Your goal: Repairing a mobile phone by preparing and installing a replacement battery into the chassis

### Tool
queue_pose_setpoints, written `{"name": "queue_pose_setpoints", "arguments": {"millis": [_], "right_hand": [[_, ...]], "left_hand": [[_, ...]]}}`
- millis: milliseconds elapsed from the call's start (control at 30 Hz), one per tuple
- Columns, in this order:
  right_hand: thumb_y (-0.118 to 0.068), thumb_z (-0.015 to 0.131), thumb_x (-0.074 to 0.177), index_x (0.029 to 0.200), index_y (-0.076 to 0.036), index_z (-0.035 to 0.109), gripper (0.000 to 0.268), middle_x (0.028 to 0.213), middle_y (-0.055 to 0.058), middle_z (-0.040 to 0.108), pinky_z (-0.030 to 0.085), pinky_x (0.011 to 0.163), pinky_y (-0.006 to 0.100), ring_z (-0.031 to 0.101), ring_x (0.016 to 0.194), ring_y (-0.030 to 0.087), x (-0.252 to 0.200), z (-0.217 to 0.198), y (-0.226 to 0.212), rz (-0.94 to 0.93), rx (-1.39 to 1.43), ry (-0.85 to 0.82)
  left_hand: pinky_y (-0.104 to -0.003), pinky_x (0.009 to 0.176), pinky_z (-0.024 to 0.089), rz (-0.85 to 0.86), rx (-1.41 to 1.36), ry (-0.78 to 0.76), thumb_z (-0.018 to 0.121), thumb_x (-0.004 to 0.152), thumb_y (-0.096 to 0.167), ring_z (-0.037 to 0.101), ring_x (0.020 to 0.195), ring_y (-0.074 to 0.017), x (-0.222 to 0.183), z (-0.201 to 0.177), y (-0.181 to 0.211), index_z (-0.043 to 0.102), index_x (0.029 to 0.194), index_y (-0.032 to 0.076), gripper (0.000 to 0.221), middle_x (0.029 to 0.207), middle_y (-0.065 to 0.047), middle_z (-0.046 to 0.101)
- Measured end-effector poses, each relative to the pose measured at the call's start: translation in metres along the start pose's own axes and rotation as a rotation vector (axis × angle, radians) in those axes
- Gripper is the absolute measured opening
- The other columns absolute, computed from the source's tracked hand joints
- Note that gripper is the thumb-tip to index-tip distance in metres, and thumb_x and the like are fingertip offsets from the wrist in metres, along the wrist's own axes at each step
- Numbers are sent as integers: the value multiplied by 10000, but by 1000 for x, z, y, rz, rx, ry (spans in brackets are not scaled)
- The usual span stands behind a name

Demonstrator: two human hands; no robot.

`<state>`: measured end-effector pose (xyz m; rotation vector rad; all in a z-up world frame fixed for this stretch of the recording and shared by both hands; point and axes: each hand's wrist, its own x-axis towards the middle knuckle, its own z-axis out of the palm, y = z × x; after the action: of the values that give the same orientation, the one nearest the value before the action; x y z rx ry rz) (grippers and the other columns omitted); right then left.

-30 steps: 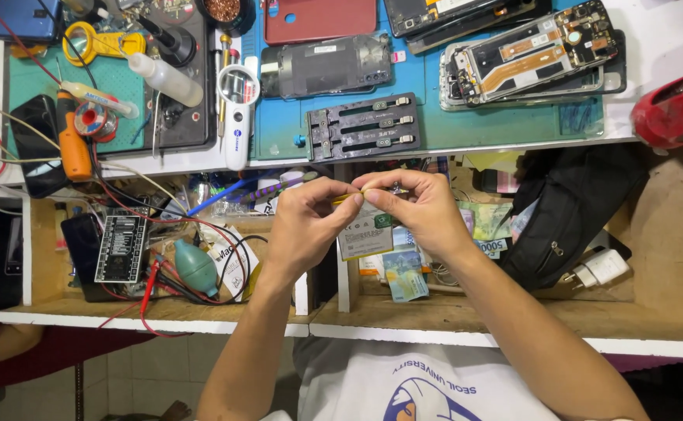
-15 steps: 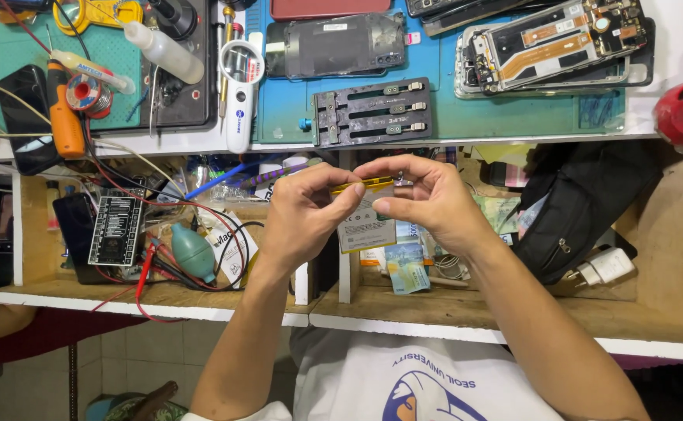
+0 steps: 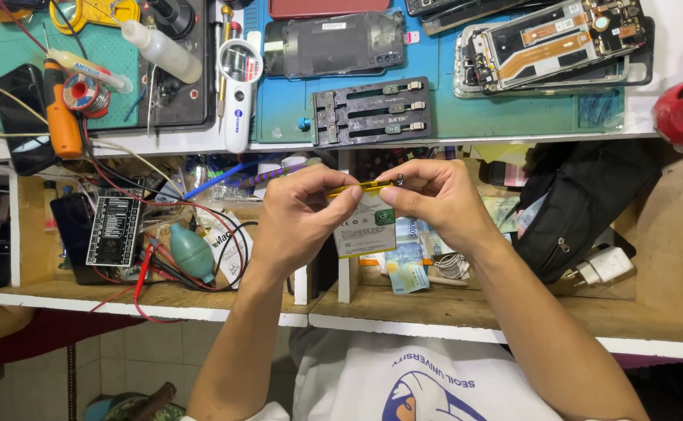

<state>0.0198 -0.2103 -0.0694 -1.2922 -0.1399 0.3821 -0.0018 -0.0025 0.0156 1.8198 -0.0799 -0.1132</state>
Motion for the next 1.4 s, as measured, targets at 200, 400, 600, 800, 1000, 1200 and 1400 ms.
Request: {"name": "queue_pose_setpoints", "arguments": {"millis": [200,400,600,800,1000,1200,1400], "right_hand": [[-90,808,851,1001,26,767,195,781,140,774,598,636,222,672,716,72,-1,3,-1,-17,15,63],[-83,820,842,973,20,769,175,740,118,763,594,627,209,662,690,59,0,6,0,-31,22,90],[-68,824,834,965,22,773,166,705,112,748,569,599,206,621,668,45,-1,6,-5,-31,37,78],[-49,813,830,1002,31,759,197,664,118,714,570,609,208,661,654,74,-1,5,0,-49,83,61],[-50,827,814,1007,45,755,227,703,131,736,572,596,201,651,651,62,-2,7,-4,-26,134,65],[-53,818,839,978,29,759,171,726,109,752,580,589,189,643,666,39,0,4,5,-37,107,86],[-65,832,831,953,21,766,163,726,109,760,581,593,187,640,665,35,0,6,2,-50,87,98]], "left_hand": [[-225,600,555,2,1,-8,741,896,102,624,653,-75,1,1,-2,787,929,68,66,736,-67,655],[-226,591,554,8,27,-7,749,890,110,641,655,-88,2,1,-4,792,928,73,68,734,-74,663],[-238,606,564,6,32,-16,749,886,110,637,669,-85,2,1,-1,787,917,70,64,740,-75,670],[-237,613,570,21,41,-33,753,893,129,649,675,-96,3,1,-2,786,931,73,76,753,-80,680],[-233,616,573,4,35,-27,744,894,129,655,669,-83,3,0,-3,785,936,82,75,760,-62,673],[-240,653,589,17,34,-35,756,894,138,671,707,-101,4,1,-4,786,942,73,86,764,-75,688],[-244,658,589,19,26,-35,750,894,129,674,721,-108,4,1,-7,784,944,69,85,772,-82,691]]}}
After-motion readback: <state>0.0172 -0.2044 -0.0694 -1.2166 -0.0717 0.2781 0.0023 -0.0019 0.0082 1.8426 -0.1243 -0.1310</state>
